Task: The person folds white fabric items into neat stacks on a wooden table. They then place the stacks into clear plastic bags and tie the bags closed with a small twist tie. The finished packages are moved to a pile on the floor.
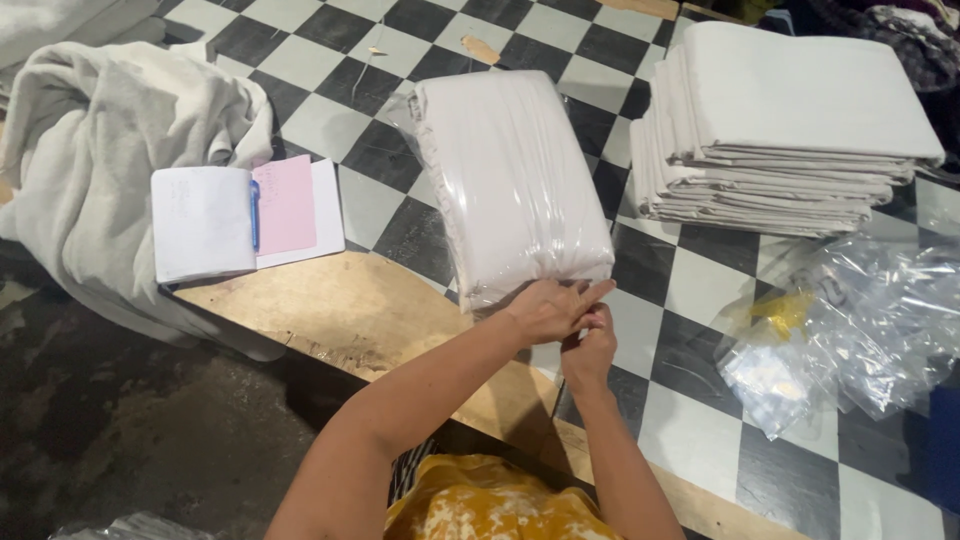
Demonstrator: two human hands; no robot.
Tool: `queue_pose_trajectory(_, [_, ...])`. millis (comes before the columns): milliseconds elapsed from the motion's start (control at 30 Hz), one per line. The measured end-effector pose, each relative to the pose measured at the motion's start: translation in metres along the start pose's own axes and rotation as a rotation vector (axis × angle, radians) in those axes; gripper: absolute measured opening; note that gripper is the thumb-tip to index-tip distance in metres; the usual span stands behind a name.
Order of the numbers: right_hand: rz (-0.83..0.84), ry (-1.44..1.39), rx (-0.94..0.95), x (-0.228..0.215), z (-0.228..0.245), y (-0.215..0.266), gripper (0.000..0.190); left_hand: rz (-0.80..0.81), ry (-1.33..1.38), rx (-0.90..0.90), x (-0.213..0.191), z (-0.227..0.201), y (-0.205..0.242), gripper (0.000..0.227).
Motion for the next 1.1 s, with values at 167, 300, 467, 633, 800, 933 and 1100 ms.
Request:
queue_pose_trajectory(167, [-0.035,-0.021,-0.005,0.012,0.003,-0.009,0.02,-0.001,0.04,-0.058,0.007,0.002,0.001,0.063])
queue_pose_trajectory(300, [-0.005,-0.096,-0.011,0.034,0.011,-0.001,0.021,-0.059,-0.007,-0.054,0.007,0.002,0.004,0.066])
queue_pose_trajectory(467, [-0.079,-0.109,0.092,0.02,-0.005,0.0,0.032,-0.141,-0.018,0.007,0.01,0.001,0.006,0.066])
queue_pose_trajectory(633, [0.097,-0.232,-0.068,0.006,-0.007,-0.006,0.018,-0.159,-0.031,0.014,0.02,0.009,0.008,0.048])
queue_pose_trajectory(800, [0.189,0.894,-0.286,0.017,0.053,0.002,0.011,-0.163,0.203,0.028,0.013,0.021,0.005,0.023])
queue_pose_trajectory(933, [0.343,1.176,-0.371,0.051,0.081,0.007,0.022,-0.049,0.157,0.025,0.0,0.012,0.0,0.03])
queue_pose_trajectory(1100, [0.433,1.208,-0.434,0.08,0.094,0.01,0.03,0.098,0.304,0.037,-0.031,0.007,0.007,0.042])
Point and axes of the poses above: each hand's wrist, its own y-axis away from the middle knuckle, its own x-axis out of the palm, z = x × y, the point moved 4 cm from there along -y, towards the middle knuckle, and after that the axes turned 11 degrees about -x, right-handed, at the moved point
